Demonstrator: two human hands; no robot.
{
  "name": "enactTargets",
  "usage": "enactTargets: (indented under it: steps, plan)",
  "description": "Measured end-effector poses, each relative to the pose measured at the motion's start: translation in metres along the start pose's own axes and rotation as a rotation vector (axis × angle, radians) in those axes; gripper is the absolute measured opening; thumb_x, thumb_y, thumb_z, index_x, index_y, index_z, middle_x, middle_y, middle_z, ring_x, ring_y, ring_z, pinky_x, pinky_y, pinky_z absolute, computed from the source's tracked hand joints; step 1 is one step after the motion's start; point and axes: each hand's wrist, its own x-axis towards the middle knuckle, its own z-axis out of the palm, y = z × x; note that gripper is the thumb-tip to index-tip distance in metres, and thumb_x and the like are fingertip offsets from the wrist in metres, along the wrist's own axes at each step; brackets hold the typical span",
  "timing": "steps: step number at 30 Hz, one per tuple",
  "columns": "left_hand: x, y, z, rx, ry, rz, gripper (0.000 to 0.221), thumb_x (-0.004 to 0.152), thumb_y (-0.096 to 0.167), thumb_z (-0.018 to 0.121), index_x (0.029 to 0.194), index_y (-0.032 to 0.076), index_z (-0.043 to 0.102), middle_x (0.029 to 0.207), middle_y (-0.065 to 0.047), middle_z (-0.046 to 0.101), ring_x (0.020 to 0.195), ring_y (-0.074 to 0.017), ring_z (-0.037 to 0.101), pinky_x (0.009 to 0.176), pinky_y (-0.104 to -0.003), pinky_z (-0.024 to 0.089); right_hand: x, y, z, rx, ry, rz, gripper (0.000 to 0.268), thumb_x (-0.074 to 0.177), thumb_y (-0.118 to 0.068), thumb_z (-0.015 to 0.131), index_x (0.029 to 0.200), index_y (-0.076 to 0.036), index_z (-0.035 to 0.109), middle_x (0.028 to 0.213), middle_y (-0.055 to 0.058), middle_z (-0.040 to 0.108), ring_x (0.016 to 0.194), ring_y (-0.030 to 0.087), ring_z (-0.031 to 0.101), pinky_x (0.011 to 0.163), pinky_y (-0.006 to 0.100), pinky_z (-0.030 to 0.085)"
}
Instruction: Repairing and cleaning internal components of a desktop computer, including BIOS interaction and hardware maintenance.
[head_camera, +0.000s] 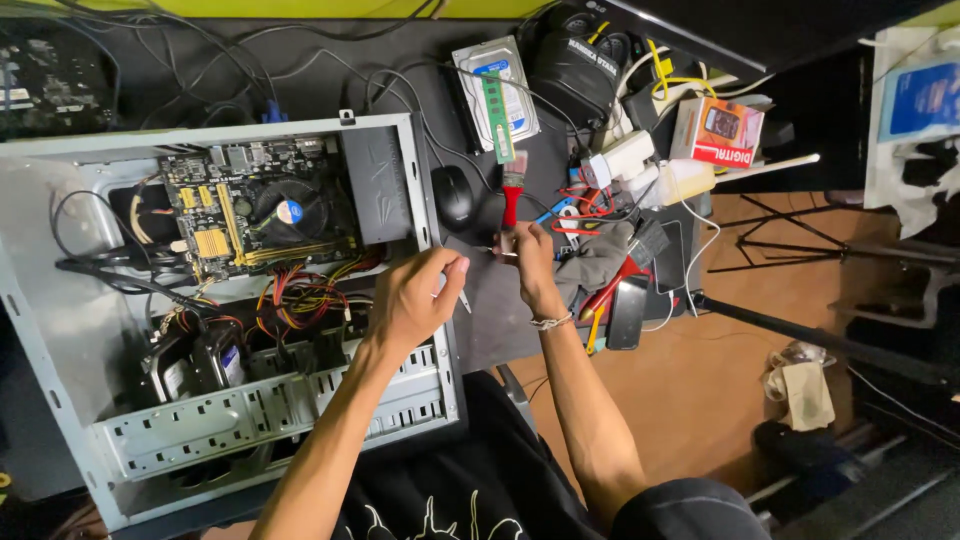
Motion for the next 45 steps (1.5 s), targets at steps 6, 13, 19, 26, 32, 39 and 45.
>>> enactTargets:
  steps: [6,13,19,26,32,39,45]
  plan:
    - [-0.007,0.0,0.005,-0.014,-0.028,0.011,0.017,0.087,0.023,0.05,0.075,0.013,0.056,0.056,-0.002,0.055,0.048,-0.0183,0.055,0.044,-0.027,0.045,-0.071,-0.028,-0.013,0.024,0.104,-0.256,0.021,0.074,-0.013,0.045,0.085,0.0,0.057,0.071,0.018,0.061,0.057,0.018,0.059,0.053,0.024,0.048]
    - [-0.025,-0.002,-0.011,-0.084,0.008,0.006,0.019,0.088,0.019,0.046,0.073,0.013,0.055,0.056,0.002,0.058,0.045,-0.0167,0.053,0.044,-0.025,0.044,-0.081,-0.009,-0.035,0.094,0.23,-0.599,0.018,0.091,-0.013,0.032,0.083,-0.005,0.046,0.057,0.007,0.048,0.048,0.014,0.049,0.049,0.025,0.045]
    - [-0.059,-0.029,-0.07,0.032,0.141,-0.037,0.018,0.088,0.016,0.047,0.076,0.01,0.059,0.057,0.002,0.06,0.046,-0.0176,0.053,0.046,-0.026,0.044,-0.125,-0.063,-0.007,0.08,0.197,-0.982,0.016,0.094,-0.018,0.033,0.09,-0.004,0.04,0.059,0.006,0.041,0.046,0.012,0.046,0.044,0.023,0.045]
    - [-0.103,-0.074,-0.146,0.293,0.361,-0.087,0.016,0.09,0.01,0.049,0.078,0.008,0.059,0.056,0.002,0.058,0.048,-0.0197,0.052,0.054,-0.028,0.044,-0.171,-0.086,0.062,-0.096,-0.174,-1.107,0.024,0.092,-0.026,0.032,0.091,-0.003,0.039,0.054,0.012,0.056,0.043,0.014,0.049,0.047,0.021,0.035]
    - [-0.122,-0.089,-0.153,0.288,0.465,-0.095,0.008,0.085,0.012,0.055,0.081,0.008,0.06,0.056,0.003,0.056,0.051,-0.0156,0.053,0.064,-0.026,0.042,-0.188,-0.089,0.113,-0.538,-0.317,-1.187,0.022,0.091,-0.017,0.04,0.103,-0.004,0.053,0.081,0.013,0.064,0.07,0.027,0.061,0.065,0.034,0.046]
    - [-0.096,-0.091,-0.177,0.397,0.49,-0.012,0.012,0.08,0.018,0.058,0.09,0.01,0.057,0.073,0.004,0.06,0.061,-0.0117,0.054,0.071,-0.028,0.036,-0.129,-0.077,0.171,-0.904,-0.415,-1.331,0.022,0.086,-0.009,0.049,0.106,-0.011,0.055,0.078,0.015,0.061,0.075,0.037,0.06,0.066,0.042,0.048]
    - [-0.047,-0.095,-0.243,0.594,0.409,0.083,0.024,0.082,0.013,0.058,0.103,0.005,0.051,0.108,-0.014,0.051,0.092,-0.0317,0.05,0.078,-0.042,0.03,-0.142,-0.088,0.206,-0.776,-0.578,-1.175,0.017,0.087,-0.01,0.046,0.102,-0.012,0.054,0.081,0.016,0.061,0.079,0.038,0.06,0.07,0.041,0.049]
